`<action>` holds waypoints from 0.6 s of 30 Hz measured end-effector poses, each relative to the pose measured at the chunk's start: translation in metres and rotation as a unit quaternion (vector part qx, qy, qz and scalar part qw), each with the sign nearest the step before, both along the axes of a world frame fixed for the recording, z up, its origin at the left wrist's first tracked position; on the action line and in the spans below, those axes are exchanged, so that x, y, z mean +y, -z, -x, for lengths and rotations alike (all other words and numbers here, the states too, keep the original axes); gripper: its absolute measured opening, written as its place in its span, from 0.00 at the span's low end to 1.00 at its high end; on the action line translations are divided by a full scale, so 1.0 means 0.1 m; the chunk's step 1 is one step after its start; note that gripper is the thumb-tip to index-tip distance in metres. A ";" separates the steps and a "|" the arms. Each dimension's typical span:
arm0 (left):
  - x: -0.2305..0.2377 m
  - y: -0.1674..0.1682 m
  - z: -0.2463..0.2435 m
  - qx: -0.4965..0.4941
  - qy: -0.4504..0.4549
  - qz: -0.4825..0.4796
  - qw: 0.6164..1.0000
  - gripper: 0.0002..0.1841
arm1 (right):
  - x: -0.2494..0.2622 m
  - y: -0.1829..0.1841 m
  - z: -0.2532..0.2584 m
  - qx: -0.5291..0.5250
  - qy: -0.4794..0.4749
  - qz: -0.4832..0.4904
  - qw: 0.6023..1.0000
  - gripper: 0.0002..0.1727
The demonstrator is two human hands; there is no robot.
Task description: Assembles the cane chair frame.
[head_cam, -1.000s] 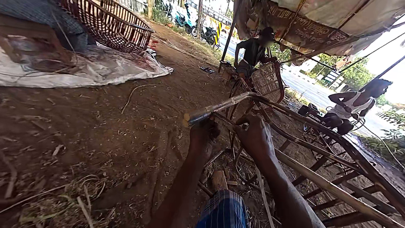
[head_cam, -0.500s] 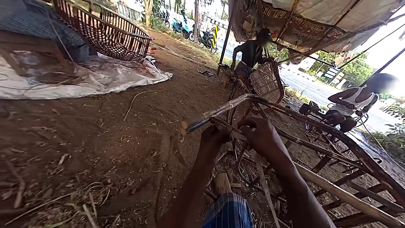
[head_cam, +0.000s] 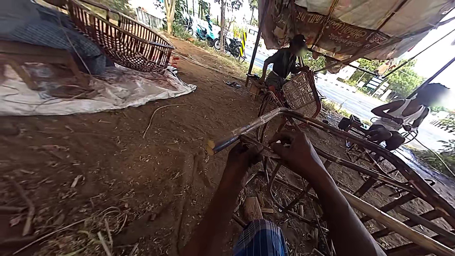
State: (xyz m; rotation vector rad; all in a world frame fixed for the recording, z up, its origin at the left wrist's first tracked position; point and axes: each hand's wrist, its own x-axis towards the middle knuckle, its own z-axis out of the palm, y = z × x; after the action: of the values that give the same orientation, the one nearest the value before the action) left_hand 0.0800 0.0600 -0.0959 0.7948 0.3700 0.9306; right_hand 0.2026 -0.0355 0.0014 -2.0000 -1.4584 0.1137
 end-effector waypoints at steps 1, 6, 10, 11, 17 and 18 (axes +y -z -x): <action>0.01 -0.02 0.01 -0.001 0.013 0.021 1.000 0.10 | 0.01 0.01 -0.02 0.006 -0.018 -0.002 1.000 0.04; 0.08 -0.02 0.05 -0.028 0.051 0.097 0.994 0.16 | 0.07 0.05 -0.05 0.069 -0.008 0.030 0.997 0.05; 0.09 0.01 0.05 -0.037 0.062 0.095 0.993 0.16 | 0.03 0.04 -0.02 0.091 -0.009 0.032 0.995 0.05; 0.10 0.03 0.05 -0.042 0.064 0.090 0.993 0.15 | 0.03 0.03 -0.02 0.092 -0.012 0.032 0.995 0.05; 0.16 0.10 0.07 -0.045 0.084 0.093 0.991 0.14 | -0.04 0.09 0.03 0.097 -0.012 0.018 0.995 0.05; 0.16 0.12 0.07 -0.047 0.087 0.095 0.991 0.14 | -0.04 0.10 0.03 0.102 -0.010 0.018 0.995 0.05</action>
State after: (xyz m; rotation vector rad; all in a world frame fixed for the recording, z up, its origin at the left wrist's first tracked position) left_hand 0.0729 0.0764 -0.1074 0.5963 0.2960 0.7539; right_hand 0.1996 -0.0392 -0.0083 -1.9397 -1.3544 0.3463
